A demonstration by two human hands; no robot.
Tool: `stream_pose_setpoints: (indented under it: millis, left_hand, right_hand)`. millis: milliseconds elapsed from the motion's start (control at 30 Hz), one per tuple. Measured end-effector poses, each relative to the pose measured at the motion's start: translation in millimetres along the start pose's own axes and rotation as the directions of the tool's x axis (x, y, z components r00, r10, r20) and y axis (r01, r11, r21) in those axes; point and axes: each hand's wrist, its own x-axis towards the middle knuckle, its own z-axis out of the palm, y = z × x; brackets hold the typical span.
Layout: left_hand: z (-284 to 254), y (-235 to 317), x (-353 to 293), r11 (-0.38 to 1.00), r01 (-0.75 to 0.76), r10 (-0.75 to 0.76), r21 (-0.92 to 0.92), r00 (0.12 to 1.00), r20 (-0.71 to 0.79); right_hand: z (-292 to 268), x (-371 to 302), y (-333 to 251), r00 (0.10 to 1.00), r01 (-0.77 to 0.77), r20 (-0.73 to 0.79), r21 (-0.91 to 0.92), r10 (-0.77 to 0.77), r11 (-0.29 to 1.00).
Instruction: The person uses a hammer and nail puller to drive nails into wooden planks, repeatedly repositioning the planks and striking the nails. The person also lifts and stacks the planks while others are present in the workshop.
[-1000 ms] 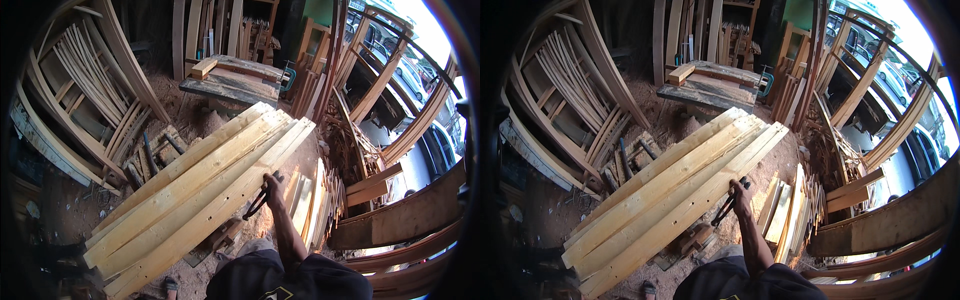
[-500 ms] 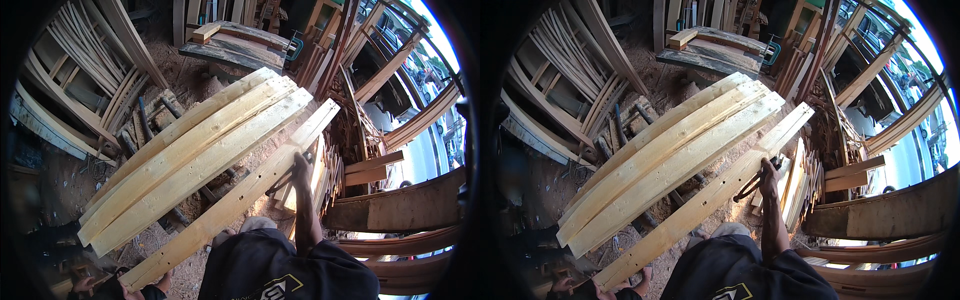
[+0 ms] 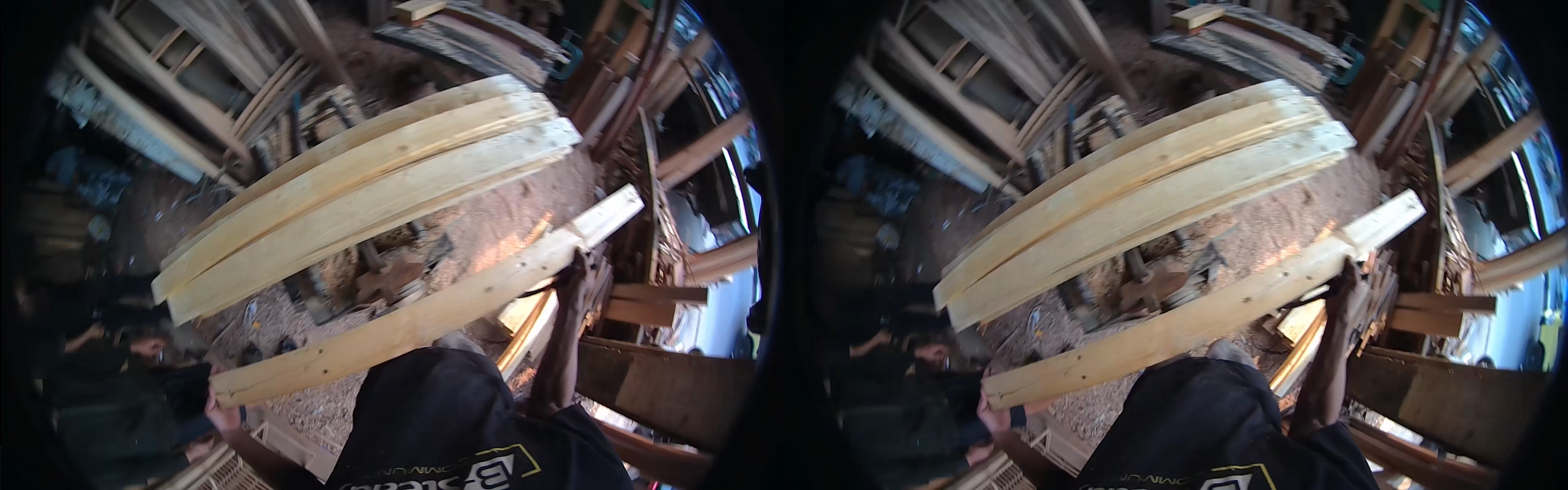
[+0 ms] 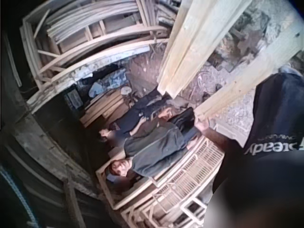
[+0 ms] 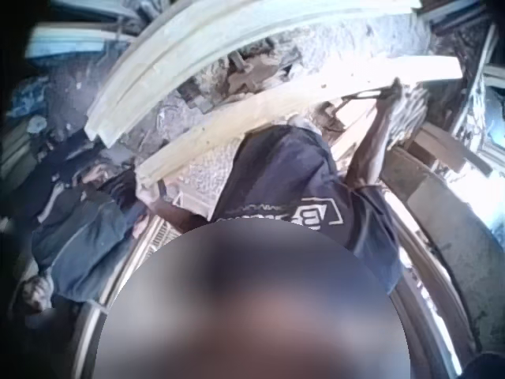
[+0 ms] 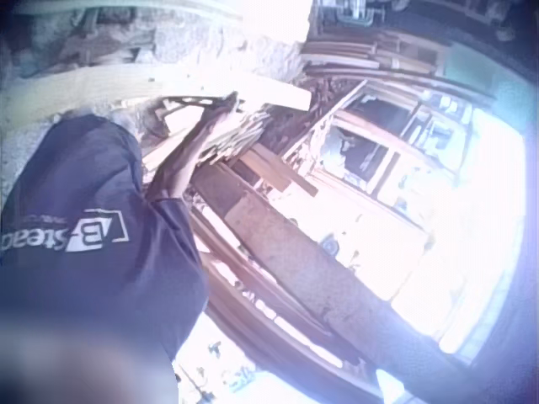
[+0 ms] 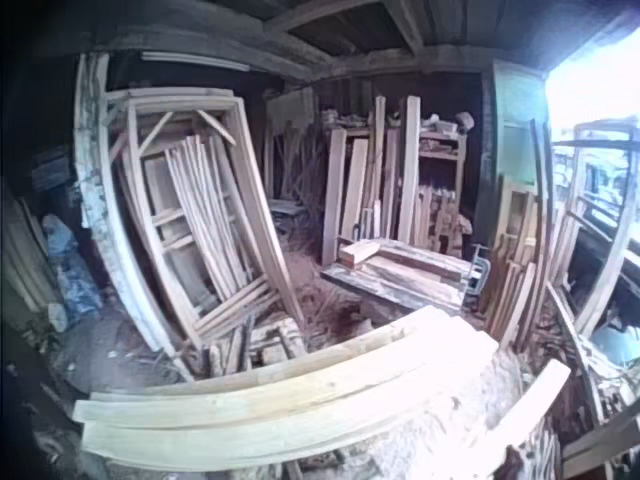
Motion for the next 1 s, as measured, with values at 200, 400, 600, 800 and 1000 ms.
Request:
stream_pose_setpoints:
  millis: [200,400,600,800,1000]
  left_hand:
    - [66,11,-39,0.996,0.002,-0.007,-0.085,0.998,-0.056]
    - [72,3,-68,0.999,0.011,-0.012,-0.031,0.999,-0.042]
    - [115,-24,-74,0.887,0.404,-0.424,0.223,0.904,0.048]
    - [252,-68,-55,0.792,0.414,-0.507,0.448,0.856,0.104]
    - [359,-245,-52,0.743,0.602,-0.646,0.291,0.759,0.078]
  right_hand:
    - [-58,37,3,0.976,-0.076,0.209,0.037,0.067,0.996]
    - [-100,63,26,0.965,-0.156,0.223,0.051,0.141,0.986]
    - [-129,71,50,0.988,-0.102,-0.108,0.117,0.114,0.988]
    - [-179,49,-1,0.966,-0.005,-0.257,0.059,0.019,0.998]
    - [-251,7,-80,0.946,0.196,-0.237,-0.119,-0.220,0.973]
